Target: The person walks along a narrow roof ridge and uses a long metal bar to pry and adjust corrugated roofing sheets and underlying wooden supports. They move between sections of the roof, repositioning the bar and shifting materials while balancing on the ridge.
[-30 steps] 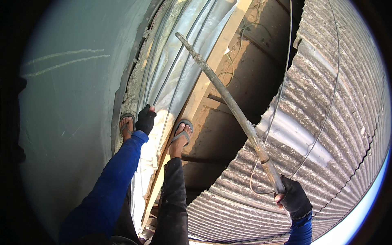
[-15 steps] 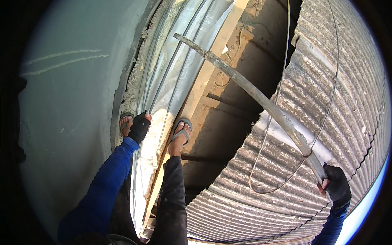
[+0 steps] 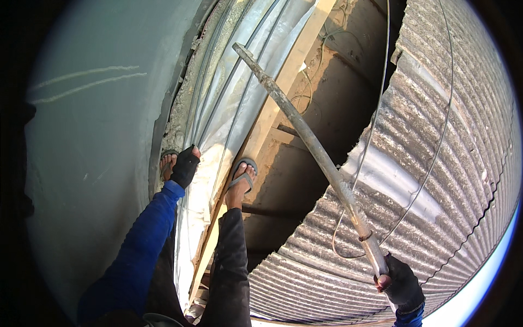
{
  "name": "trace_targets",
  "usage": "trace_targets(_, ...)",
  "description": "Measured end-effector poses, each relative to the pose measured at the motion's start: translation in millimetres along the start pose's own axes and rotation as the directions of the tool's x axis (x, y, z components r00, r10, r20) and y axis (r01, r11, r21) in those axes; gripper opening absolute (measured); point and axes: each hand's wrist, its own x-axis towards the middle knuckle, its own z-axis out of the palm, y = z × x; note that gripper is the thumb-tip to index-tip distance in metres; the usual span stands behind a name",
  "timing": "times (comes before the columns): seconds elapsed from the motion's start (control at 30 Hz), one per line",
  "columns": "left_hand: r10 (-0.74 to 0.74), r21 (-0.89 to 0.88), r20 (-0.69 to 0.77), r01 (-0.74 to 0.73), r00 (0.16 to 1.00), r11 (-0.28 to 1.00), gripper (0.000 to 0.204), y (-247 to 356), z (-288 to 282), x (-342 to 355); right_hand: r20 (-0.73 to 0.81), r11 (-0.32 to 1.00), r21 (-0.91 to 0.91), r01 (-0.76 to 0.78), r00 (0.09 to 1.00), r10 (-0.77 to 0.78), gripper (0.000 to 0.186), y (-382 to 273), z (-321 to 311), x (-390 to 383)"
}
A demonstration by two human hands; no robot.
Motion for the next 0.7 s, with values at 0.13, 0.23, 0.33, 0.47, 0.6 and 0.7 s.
trace_targets(0.13, 0.072, 0.089, -0.084, -0.064, 0.994, 0.994, 0.044, 0.4, 7.0, 3.8, 0.281, 0.92, 0.351, -0.175, 0.957, 0.076, 0.077, -20.1, 11.3, -6.6)
trace_targets(0.23, 0.1, 0.099, -0.148, -0.085, 0.984, 0.991, 0.045, -4.7, 7.3, 12.1, 0.226, 0.916, 0.338, -0.214, 0.964, 0.142, 0.075, -36.6, 25.4, -3.5)
trace_targets(0.33, 0.108, 0.129, -0.199, -0.084, 0.974, 0.988, 0.045, -12.1, 2.6, 23.2, 0.161, 0.949, 0.267, -0.166, 0.979, 0.126, 0.071, -44.5, 51.7, 4.6)
trace_targets(0.47, 0.094, 0.117, -0.252, -0.066, 0.963, 0.991, 0.045, -18.5, -3.1, 32.4, 0.171, 0.962, 0.251, -0.11, 0.983, 0.068, 0.061, -47.1, 78.2, 19.9)
trace_targets(0.6, 0.11, 0.159, -0.287, -0.066, 0.952, 0.985, 0.043, -20.2, -6.4, 34.0, 0.141, 0.982, 0.168, -0.081, 0.988, 0.058, 0.053, -46.8, 103.2, 25.2)
trace_targets(0.7, 0.098, 0.151, -0.276, -0.058, 0.956, 0.987, 0.043, -23.8, -5.9, 37.2, 0.118, 0.986, 0.145, -0.088, 0.991, 0.071, 0.05, -44.2, 119.8, 27.0)
